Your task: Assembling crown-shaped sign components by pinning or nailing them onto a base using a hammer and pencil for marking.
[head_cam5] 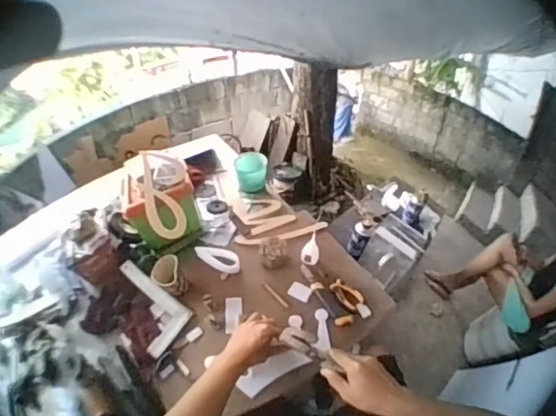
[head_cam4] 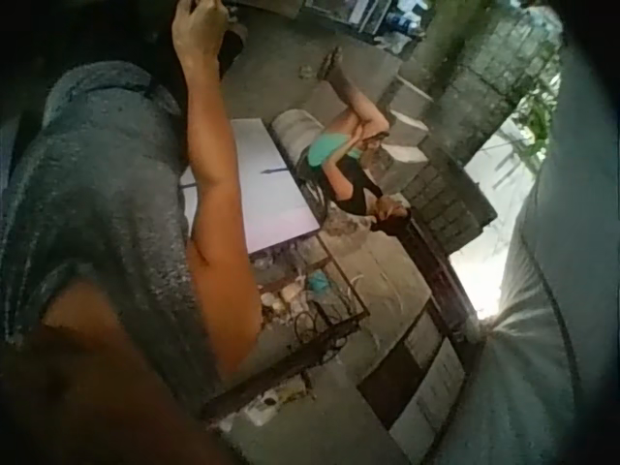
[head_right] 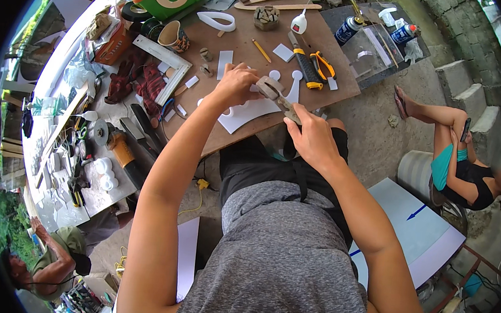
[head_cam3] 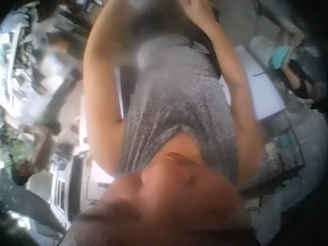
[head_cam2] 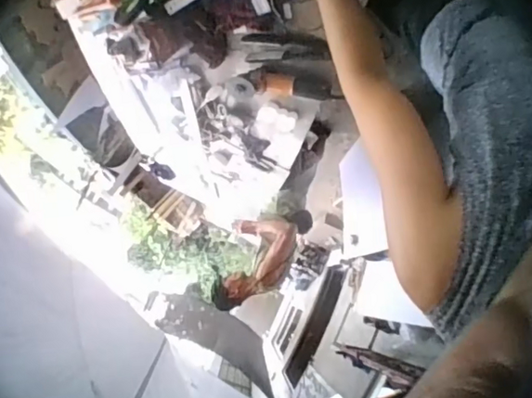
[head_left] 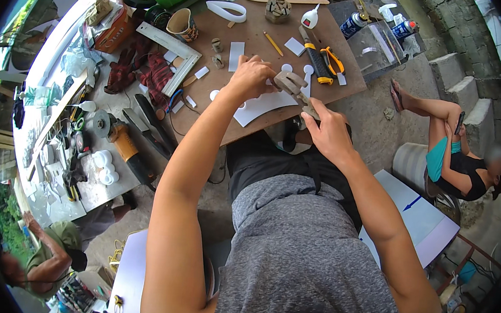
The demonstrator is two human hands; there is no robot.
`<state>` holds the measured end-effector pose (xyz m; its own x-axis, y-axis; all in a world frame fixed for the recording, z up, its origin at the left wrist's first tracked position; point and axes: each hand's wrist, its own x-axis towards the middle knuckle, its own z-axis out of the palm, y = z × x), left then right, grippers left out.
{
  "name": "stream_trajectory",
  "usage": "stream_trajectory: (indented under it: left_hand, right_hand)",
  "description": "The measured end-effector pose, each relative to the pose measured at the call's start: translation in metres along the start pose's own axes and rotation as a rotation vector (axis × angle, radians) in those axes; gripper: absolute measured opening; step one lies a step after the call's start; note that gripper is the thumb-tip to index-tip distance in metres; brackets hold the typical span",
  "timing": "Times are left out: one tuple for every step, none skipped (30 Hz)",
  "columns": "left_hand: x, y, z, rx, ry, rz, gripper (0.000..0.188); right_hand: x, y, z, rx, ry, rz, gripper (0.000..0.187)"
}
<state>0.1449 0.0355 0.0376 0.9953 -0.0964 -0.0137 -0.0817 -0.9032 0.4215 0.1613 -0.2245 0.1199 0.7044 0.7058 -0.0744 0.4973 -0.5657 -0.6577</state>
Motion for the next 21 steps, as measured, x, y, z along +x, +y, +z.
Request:
stream_trajectory:
  left_hand:
    - [-0.001,0.001,0.0,-0.001,-0.002,0.0,0.023]
    - [0.0,0.001,-0.001,0.005,-0.023,-0.012,0.023]
    - [0.001,0.002,-0.003,0.012,-0.043,-0.024,0.023]
    - [-0.001,0.002,-0.002,0.013,-0.042,-0.02,0.023]
    - [-0.005,0.002,-0.001,-0.003,-0.012,-0.015,0.022]
    - [-0.006,0.001,0.0,-0.019,0.018,-0.009,0.021]
    - [-0.004,-0.001,-0.001,-0.015,0.019,-0.006,0.021]
    - [-0.002,0.001,-0.005,-0.026,-0.022,-0.009,0.024]
    - [-0.002,0.003,-0.007,-0.036,-0.063,-0.012,0.026]
    - [-0.002,0.005,-0.008,-0.035,-0.065,-0.007,0.026]
    - [-0.003,0.004,-0.009,-0.068,-0.059,-0.018,0.029]
    - [-0.004,0.004,-0.01,-0.102,-0.053,-0.029,0.032]
    - [-0.005,0.003,-0.012,-0.096,-0.055,-0.024,0.032]
    - [-0.005,0.003,-0.012,-0.126,-0.053,-0.036,0.034]
    - [-0.006,0.003,-0.013,-0.155,-0.052,-0.048,0.036]
    - [-0.007,0.002,-0.014,-0.149,-0.054,-0.039,0.036]
    - [-0.007,0.001,-0.016,-0.153,-0.062,-0.055,0.037]
    - [-0.007,0.001,-0.017,-0.157,-0.07,-0.072,0.039]
    - [-0.005,0.0,-0.019,-0.152,-0.071,-0.063,0.039]
    - [-0.005,-0.001,-0.02,-0.153,-0.086,-0.063,0.039]
    - [-0.005,-0.001,-0.02,-0.153,-0.1,-0.064,0.039]
  right_hand:
    - [-0.001,-0.001,0.0,0.044,0.034,-0.014,0.035]
    - [-0.001,-0.002,-0.001,0.087,0.071,-0.03,0.035]
    - [-0.001,-0.001,0.0,0.086,0.075,-0.03,0.035]
    - [0.0,0.001,0.001,0.047,0.016,0.001,0.035]
    - [0.002,0.002,0.001,0.008,-0.043,0.03,0.035]
    - [0.003,0.002,0.0,0.008,-0.038,0.028,0.035]
    - [0.003,0.002,-0.002,0.042,-0.003,0.012,0.036]
    - [0.001,0.001,-0.003,0.077,0.03,0.0,0.037]
    - [-0.001,0.0,-0.005,0.078,0.033,0.003,0.037]
    - [-0.003,-0.001,-0.007,0.118,0.107,0.002,0.037]
    - [-0.004,-0.003,-0.009,0.159,0.183,-0.001,0.037]
    - [-0.005,-0.004,-0.013,0.162,0.189,-0.001,0.037]
    - [-0.007,-0.007,-0.019,0.19,0.213,0.015,0.036]
    - [-0.009,-0.008,-0.026,0.216,0.24,0.033,0.035]
    - [-0.011,-0.01,-0.034,0.215,0.203,0.103,0.033]
    - [-0.014,-0.005,-0.035,0.218,0.214,0.105,0.033]
    - [-0.017,0.002,-0.036,0.243,0.219,0.114,0.033]
    - [-0.02,0.007,-0.038,0.268,0.223,0.123,0.033]
    - [-0.023,0.011,-0.04,0.269,0.234,0.124,0.033]
    - [-0.027,0.014,-0.041,0.259,0.224,0.151,0.033]
    - [-0.03,0.017,-0.041,0.249,0.213,0.177,0.033]
